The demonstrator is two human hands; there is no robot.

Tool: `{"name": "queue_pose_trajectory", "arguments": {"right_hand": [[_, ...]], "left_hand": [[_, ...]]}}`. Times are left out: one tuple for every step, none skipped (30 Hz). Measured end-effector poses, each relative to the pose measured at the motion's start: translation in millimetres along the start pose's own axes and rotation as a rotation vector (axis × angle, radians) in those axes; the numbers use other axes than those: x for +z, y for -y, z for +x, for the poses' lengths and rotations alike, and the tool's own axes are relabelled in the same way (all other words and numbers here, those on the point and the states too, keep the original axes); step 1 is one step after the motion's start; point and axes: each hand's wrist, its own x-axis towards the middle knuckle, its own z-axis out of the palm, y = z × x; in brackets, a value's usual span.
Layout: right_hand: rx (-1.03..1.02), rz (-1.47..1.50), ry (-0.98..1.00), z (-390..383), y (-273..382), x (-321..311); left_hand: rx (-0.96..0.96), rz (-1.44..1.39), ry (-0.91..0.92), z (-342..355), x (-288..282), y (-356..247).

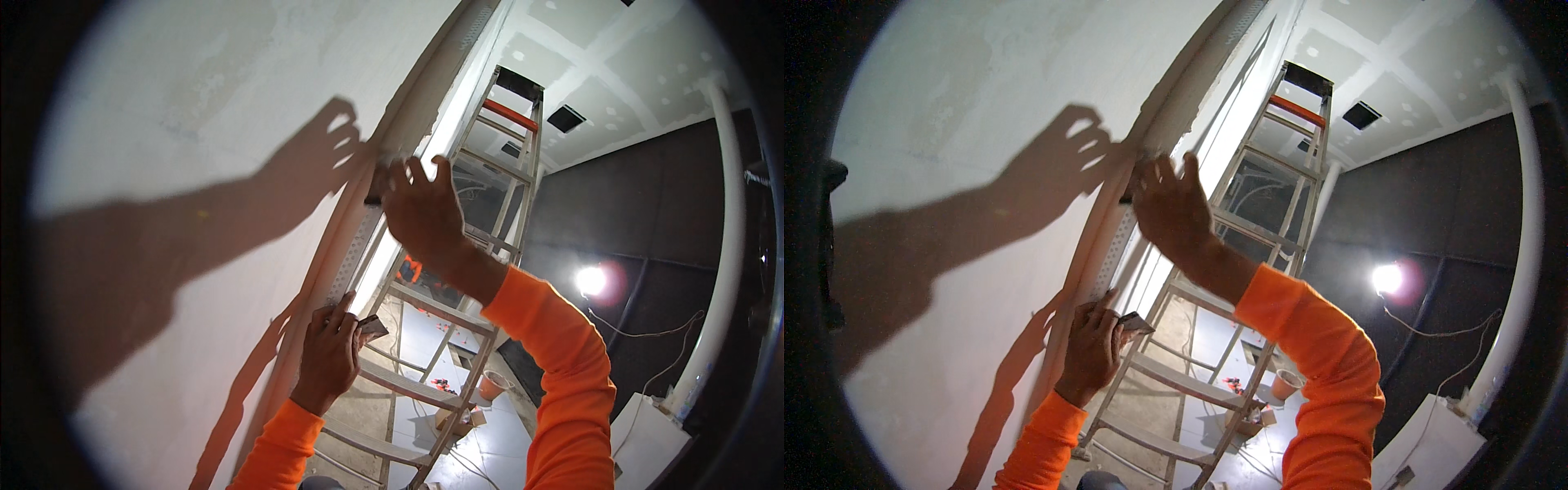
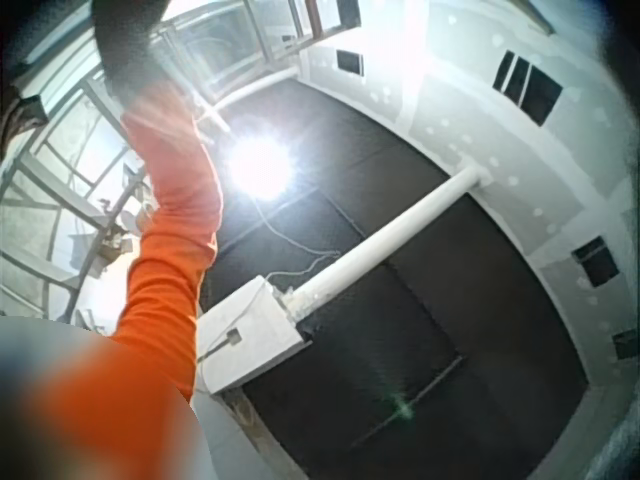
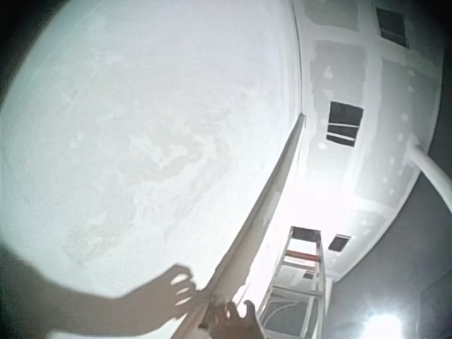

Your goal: The person applies joint compound over a metal corner bead on a wall using a taping knife and hawk. They repeatedly scoop compound from the hawk and spread it along the corner, smoothing the surface.

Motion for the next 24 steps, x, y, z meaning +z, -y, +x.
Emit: {"name": "queue_pose_trajectory", "arguments": {"right_hand": [[-0.031,0.086,0.038,-5,3,-5],[-0.047,0.081,-0.026,-6,-5,-8],[-0.020,0.074,-0.147,0,-25,-8],[0.043,-0.136,-0.084,20,-57,-2],[0.142,-0.266,-0.130,39,-90,7],[0.225,-0.266,-0.196,68,-129,17],[0.259,-0.282,-0.209,87,-163,27],[0.280,-0.247,-0.247,104,-189,37],[0.287,-0.265,-0.228,114,-206,47],[0.272,-0.271,-0.234,121,-215,53],[0.314,-0.290,-0.130,125,-219,56],[0.272,-0.320,-0.143,122,-215,57],[0.266,-0.353,-0.077,115,-203,57],[0.250,-0.421,-0.026,109,-191,53],[0.216,-0.424,-0.067,101,-175,51],[0.183,-0.365,-0.108,91,-159,47],[0.165,-0.306,-0.089,80,-141,43],[0.147,-0.247,-0.070,68,-122,38],[0.128,-0.165,-0.033,56,-101,31],[0.116,-0.135,0.006,44,-80,23],[0.093,-0.101,0.028,30,-58,14],[0.047,-0.074,0.028,15,-34,4],[0.010,-0.050,0.054,0,-14,-7],[-0.029,0.046,0.023,-14,-2,-17]], "left_hand": [[0.004,0.005,0.003,0,0,0],[0.009,-0.003,0.002,0,0,1],[0.011,-0.009,-0.002,0,1,1],[0.013,-0.016,-0.007,0,1,2],[0.014,-0.009,-0.009,0,2,2],[0.015,0.000,-0.009,0,2,2],[0.015,0.010,-0.008,0,3,2],[0.013,0.014,-0.002,0,3,2],[0.007,0.019,0.005,0,3,2],[0.002,0.025,0.011,0,2,1],[0.001,0.022,0.009,0,2,1],[0.003,0.021,0.009,0,1,1],[0.005,0.020,0.008,0,0,1],[0.004,0.014,0.012,1,-1,0],[0.001,0.006,0.013,1,-1,0],[-0.001,-0.003,0.013,1,-2,0],[-0.001,-0.006,0.010,1,-2,0],[0.000,-0.009,0.010,1,-2,0],[0.000,-0.011,0.010,1,-1,0],[-0.002,-0.008,0.012,1,-1,1],[-0.005,-0.005,0.016,1,0,1],[-0.006,-0.003,0.019,0,0,1],[-0.001,0.005,0.014,0,1,2],[0.006,0.014,0.014,0,1,2]]}}
